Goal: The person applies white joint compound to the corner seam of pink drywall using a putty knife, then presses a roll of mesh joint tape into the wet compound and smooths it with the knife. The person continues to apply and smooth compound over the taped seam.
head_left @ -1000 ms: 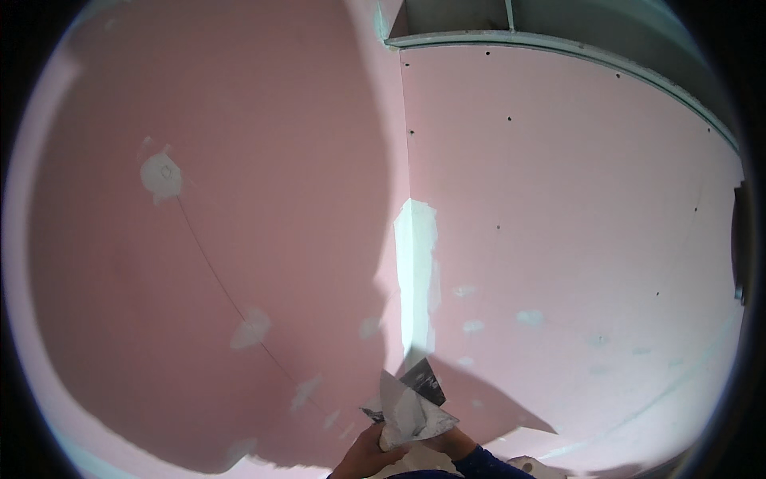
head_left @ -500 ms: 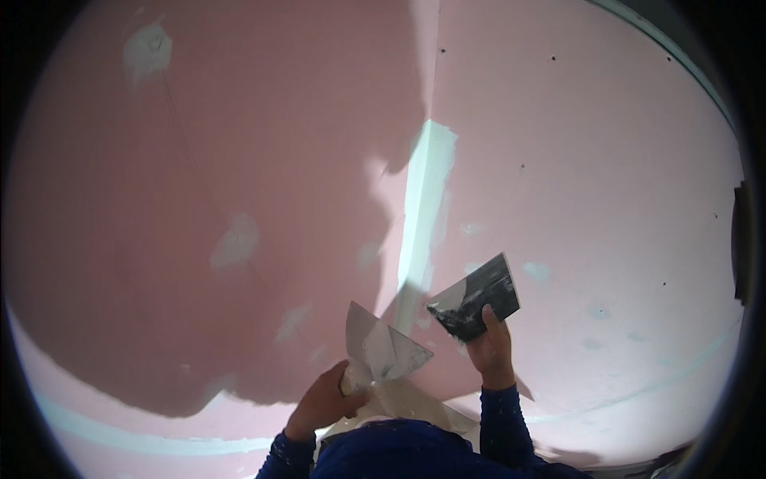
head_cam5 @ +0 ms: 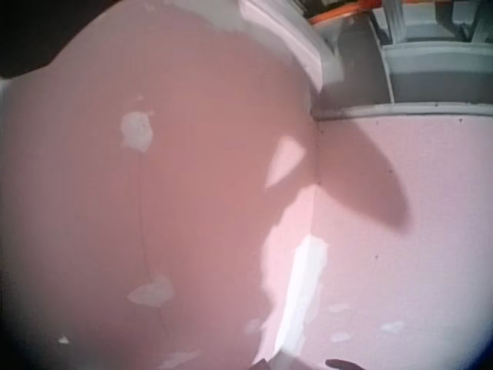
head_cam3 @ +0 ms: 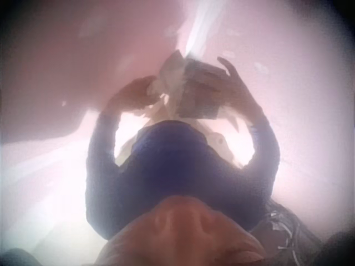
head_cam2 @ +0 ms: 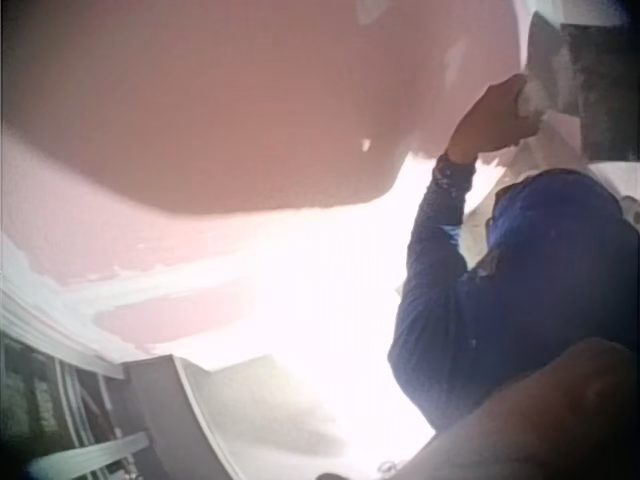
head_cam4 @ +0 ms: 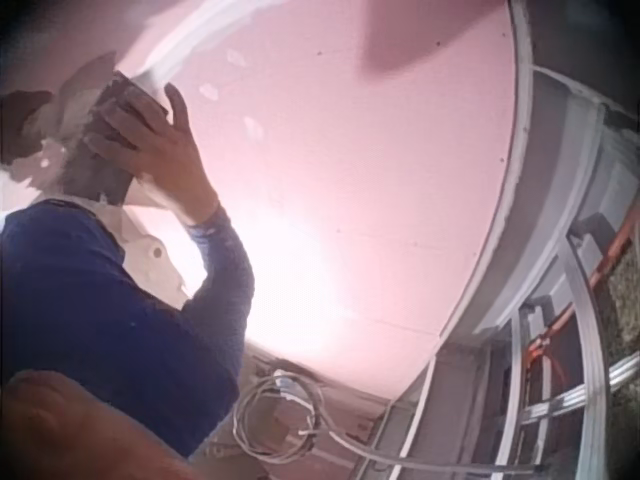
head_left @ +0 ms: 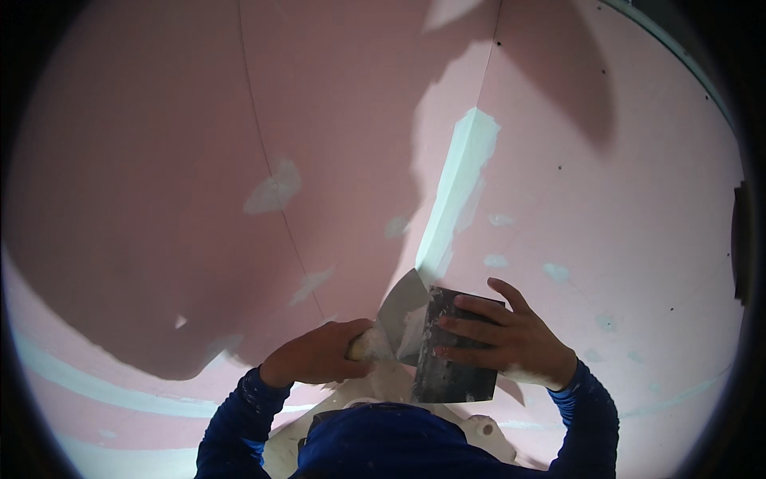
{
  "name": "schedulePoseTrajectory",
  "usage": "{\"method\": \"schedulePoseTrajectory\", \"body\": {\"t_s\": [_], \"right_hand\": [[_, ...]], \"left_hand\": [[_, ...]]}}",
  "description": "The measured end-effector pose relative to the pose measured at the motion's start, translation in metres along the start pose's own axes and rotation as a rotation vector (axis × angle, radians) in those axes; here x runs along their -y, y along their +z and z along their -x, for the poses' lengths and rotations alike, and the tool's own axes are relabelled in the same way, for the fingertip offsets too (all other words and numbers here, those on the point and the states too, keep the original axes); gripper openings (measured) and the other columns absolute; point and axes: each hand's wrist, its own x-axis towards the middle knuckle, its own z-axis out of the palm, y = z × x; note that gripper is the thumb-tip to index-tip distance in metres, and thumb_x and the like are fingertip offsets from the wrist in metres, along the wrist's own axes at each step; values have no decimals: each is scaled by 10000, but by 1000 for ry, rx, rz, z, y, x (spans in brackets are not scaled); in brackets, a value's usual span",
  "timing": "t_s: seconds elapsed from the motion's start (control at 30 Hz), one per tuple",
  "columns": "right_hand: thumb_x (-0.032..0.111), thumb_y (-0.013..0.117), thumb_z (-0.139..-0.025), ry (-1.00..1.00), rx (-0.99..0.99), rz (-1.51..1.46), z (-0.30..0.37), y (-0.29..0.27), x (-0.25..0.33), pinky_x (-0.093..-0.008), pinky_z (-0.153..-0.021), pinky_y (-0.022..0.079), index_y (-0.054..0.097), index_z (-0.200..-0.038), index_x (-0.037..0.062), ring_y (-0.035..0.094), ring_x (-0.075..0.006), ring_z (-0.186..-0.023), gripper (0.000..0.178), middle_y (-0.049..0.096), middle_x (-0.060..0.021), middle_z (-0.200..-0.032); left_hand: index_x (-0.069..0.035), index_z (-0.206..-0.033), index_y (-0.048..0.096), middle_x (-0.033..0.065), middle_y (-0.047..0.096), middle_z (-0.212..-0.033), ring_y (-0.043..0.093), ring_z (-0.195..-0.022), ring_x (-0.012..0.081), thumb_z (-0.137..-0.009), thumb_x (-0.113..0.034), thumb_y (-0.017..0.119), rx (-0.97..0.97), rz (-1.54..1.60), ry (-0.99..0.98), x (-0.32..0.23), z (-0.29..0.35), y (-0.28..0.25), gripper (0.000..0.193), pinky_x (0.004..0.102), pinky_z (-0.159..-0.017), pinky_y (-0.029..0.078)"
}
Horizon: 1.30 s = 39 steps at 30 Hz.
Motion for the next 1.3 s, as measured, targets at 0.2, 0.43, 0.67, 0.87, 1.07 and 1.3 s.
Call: {"method": "schedulePoseTrajectory", "body": {"t_s": [0.2,0.43,0.67,0.87,1.07,1.3], "right_hand": [[246,887,-641,-48,116,91,-5,-13,4,-591,-1219,232,619,-1309,402,469,-211,-1372,736,587,73,-1380],[-26,683,-795,191,-47,-1,24,-38,-52,-489,-1176,347,635,-1329,232,546,-222,-1293,595,623,-16,-1368],[68,605,-947,480,-1035,-1444,29,-26,-97,-431,-773,620,529,-1300,-27,689,-292,-1000,374,672,-149,-1113],[202,592,-960,334,-1175,-1325,33,-32,-106,-425,-658,599,526,-1293,-4,706,-278,-921,398,653,-139,-1137],[265,594,-985,313,-1031,-1445,21,-42,-117,-428,-702,603,545,-1301,26,708,-258,-985,400,665,-143,-1181],[224,612,-1015,340,-1095,-1979,-80,98,-49,-417,-1017,495,511,-1373,17,606,-235,-1182,425,602,-91,-1322]], "left_hand": [[-19,-1323,555,164,730,-904,701,-681,213,-860,-344,762,-99,-191,132,-2,-1,0,602,355,-699,572],[-21,-1250,586,150,720,-885,703,-687,232,-839,-363,772,-191,-246,-75,-28,23,-45,566,355,-688,566],[-37,-1179,605,159,704,-858,698,-744,305,-819,-366,791,-213,-285,170,-18,27,-73,522,390,-686,537],[-48,-1155,597,172,697,-845,696,-762,357,-822,-375,784,-220,-268,226,3,14,-74,503,417,-705,543],[-43,-1116,626,173,714,-885,719,-803,337,-815,-340,798,-196,-212,247,7,9,-66,457,408,-737,560],[-4,-1188,647,150,686,-1143,675,-1050,276,-788,-213,844,-192,166,577,26,-19,-45,493,394,-927,521]]}}
